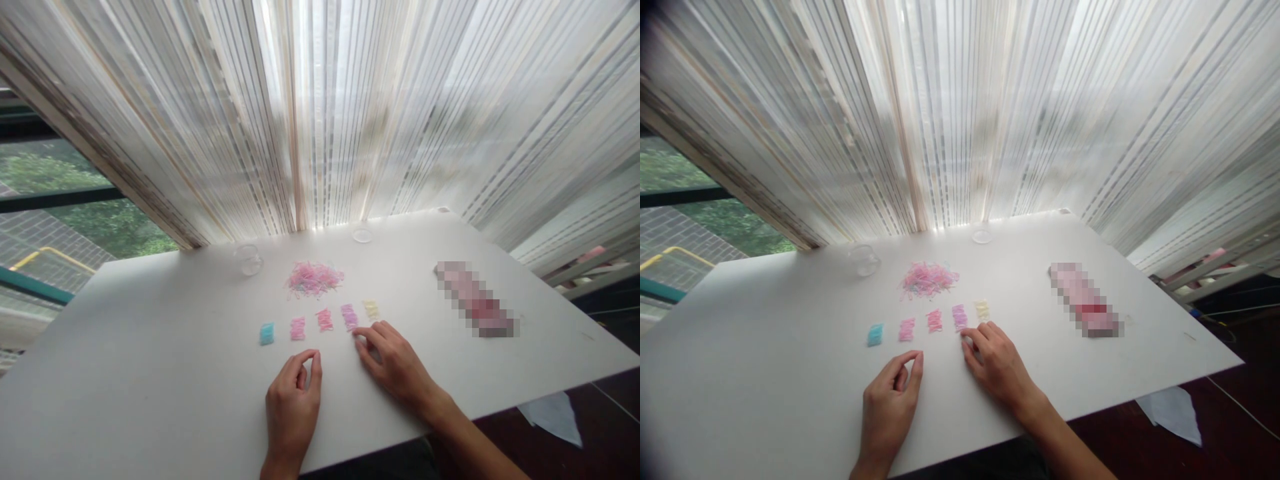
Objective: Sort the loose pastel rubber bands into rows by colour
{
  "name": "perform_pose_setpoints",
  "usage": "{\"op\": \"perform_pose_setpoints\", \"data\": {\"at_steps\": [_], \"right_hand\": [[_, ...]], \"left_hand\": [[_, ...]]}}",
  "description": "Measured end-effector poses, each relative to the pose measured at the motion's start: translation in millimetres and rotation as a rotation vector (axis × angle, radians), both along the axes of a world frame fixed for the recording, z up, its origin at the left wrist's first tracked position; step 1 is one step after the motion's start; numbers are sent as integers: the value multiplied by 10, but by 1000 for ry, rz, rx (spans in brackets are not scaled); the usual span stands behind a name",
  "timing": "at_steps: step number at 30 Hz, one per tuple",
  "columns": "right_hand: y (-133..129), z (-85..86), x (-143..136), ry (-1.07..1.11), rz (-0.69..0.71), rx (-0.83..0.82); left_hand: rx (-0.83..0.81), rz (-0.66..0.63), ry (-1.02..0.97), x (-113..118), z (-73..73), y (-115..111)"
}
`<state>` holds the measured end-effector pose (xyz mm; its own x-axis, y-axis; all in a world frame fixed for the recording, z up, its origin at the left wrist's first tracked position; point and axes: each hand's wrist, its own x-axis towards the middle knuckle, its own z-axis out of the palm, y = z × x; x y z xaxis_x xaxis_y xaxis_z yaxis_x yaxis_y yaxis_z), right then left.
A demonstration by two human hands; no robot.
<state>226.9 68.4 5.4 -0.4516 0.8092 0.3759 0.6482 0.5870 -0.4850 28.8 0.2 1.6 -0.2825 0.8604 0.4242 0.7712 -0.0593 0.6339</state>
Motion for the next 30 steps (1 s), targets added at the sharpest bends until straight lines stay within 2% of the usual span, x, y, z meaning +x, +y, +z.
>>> {"op": "perform_pose_setpoints", "data": {"at_steps": [6,14,17,19,21,24,27,30], "right_hand": [[12,-22,6,37,-12,27],[-29,-17,-2,14,37,52],[19,86,65,120,74,11],[145,224,151,179,103,-29],[376,382,242,237,77,-45],[881,532,323,315,-5,-145],[1392,483,314,381,-111,-216],[1701,300,285,433,-198,-206]], "left_hand": [[19,2,17,-17,18,17],[-9,5,20,4,-4,25],[-111,-95,-7,-66,107,9],[-201,-225,5,-191,264,61],[-223,-296,45,-364,473,209],[-268,-350,152,-622,795,612],[-334,-391,251,-768,1003,1102],[-389,-451,303,-790,1058,1499]]}}
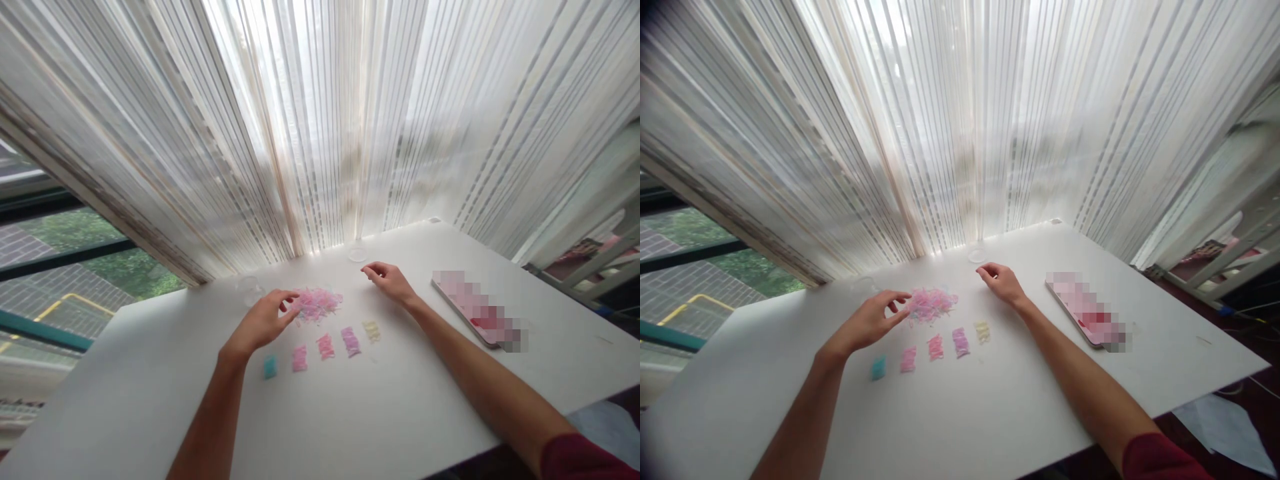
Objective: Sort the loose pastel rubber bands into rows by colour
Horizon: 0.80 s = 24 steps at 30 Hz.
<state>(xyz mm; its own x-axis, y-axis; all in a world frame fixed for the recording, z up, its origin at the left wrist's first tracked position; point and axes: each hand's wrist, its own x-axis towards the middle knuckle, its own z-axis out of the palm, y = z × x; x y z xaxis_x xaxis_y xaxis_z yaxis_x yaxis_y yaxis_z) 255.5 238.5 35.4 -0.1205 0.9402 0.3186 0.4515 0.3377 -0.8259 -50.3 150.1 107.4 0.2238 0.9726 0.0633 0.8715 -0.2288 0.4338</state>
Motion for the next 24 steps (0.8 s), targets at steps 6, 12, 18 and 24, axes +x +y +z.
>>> {"op": "perform_pose_setpoints", "data": {"at_steps": [6,12,18,24], "right_hand": [[13,-234,15,15,-42,-11],[-50,-225,-34,-36,-28,-2],[-74,-211,-35,-74,-15,2],[-100,-207,-6,-87,-20,-3]], "left_hand": [[-97,-58,147,38,-122,338],[-150,-84,209,106,-281,451],[-136,-95,185,142,-301,499],[-95,-85,152,116,-174,484]]}}
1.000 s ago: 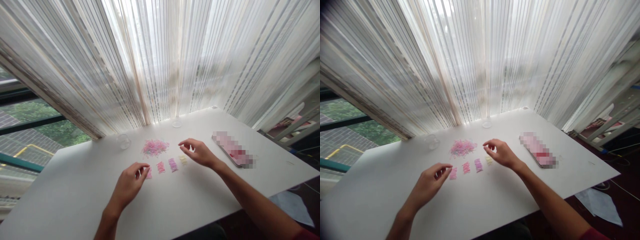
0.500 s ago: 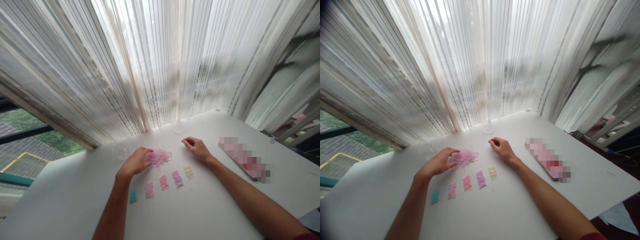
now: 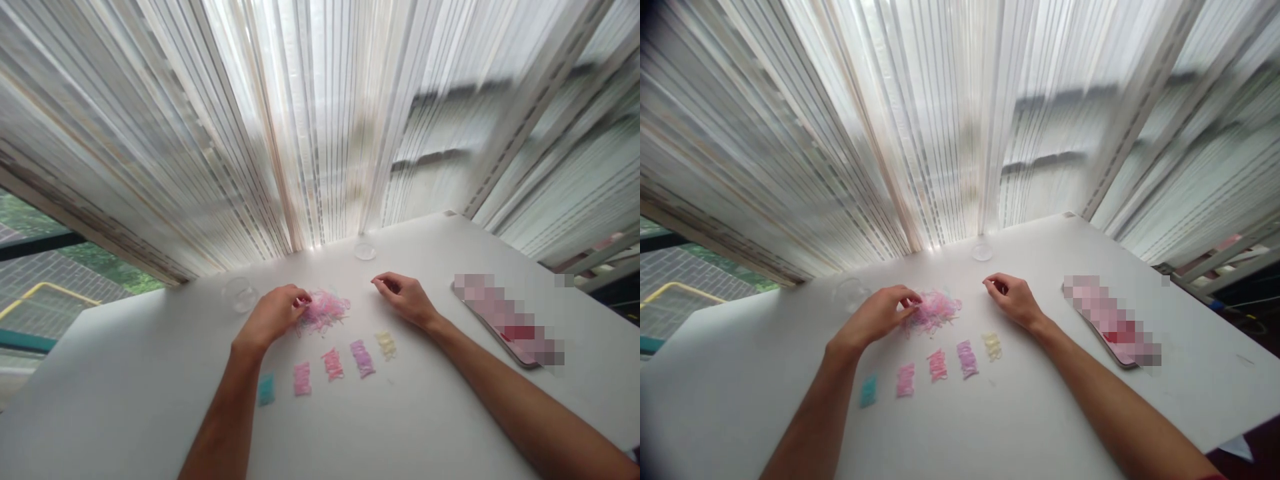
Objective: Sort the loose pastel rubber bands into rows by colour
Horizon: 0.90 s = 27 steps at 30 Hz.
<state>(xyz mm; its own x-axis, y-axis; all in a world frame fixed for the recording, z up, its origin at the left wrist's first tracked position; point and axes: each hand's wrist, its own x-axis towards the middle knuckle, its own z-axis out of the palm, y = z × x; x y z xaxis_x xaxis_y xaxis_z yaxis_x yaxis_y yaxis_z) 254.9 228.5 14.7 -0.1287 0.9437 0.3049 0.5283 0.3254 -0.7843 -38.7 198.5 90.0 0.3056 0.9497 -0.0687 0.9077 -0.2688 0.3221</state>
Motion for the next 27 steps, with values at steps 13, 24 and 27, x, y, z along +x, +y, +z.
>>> {"op": "perform_pose_setpoints", "data": {"at_steps": [13,24,27], "right_hand": [[-21,19,5,-11,11,1],[-26,26,2,-8,14,-6],[-30,30,2,-14,16,-9]], "left_hand": [[20,66,-21,-13,101,-35],[-87,8,-12,-31,31,-112],[-107,12,33,35,-5,-87]]}}
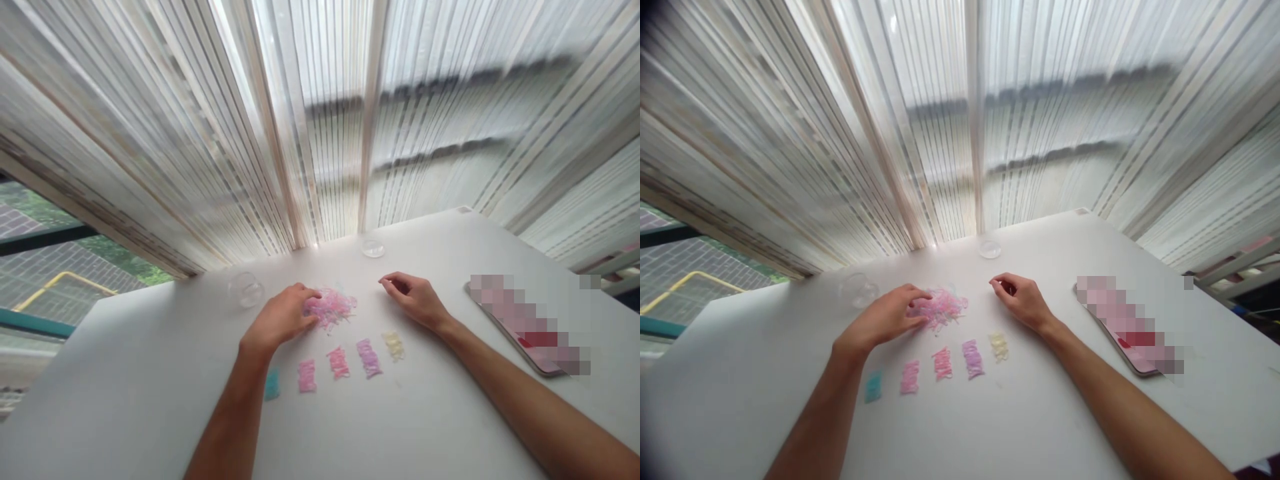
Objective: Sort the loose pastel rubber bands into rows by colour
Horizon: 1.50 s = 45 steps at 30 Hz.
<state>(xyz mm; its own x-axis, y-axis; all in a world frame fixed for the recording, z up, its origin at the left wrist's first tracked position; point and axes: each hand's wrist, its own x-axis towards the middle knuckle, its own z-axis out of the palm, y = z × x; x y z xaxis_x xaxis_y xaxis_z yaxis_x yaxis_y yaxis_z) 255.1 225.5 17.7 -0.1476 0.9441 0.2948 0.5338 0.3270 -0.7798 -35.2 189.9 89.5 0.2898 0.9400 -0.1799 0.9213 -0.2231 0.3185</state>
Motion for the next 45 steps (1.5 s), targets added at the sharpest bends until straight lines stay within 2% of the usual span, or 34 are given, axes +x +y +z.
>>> {"op": "perform_pose_setpoints", "data": {"at_steps": [5,16,38,45], "right_hand": [[4,3,-3,-3,0,0],[14,-27,1,4,6,4],[50,-78,-5,24,29,20],[66,-92,-21,39,33,60]], "left_hand": [[39,-19,14,37,-52,69],[121,23,-69,-75,73,66],[155,22,-199,-173,117,67],[215,-8,-279,-111,135,20]]}}
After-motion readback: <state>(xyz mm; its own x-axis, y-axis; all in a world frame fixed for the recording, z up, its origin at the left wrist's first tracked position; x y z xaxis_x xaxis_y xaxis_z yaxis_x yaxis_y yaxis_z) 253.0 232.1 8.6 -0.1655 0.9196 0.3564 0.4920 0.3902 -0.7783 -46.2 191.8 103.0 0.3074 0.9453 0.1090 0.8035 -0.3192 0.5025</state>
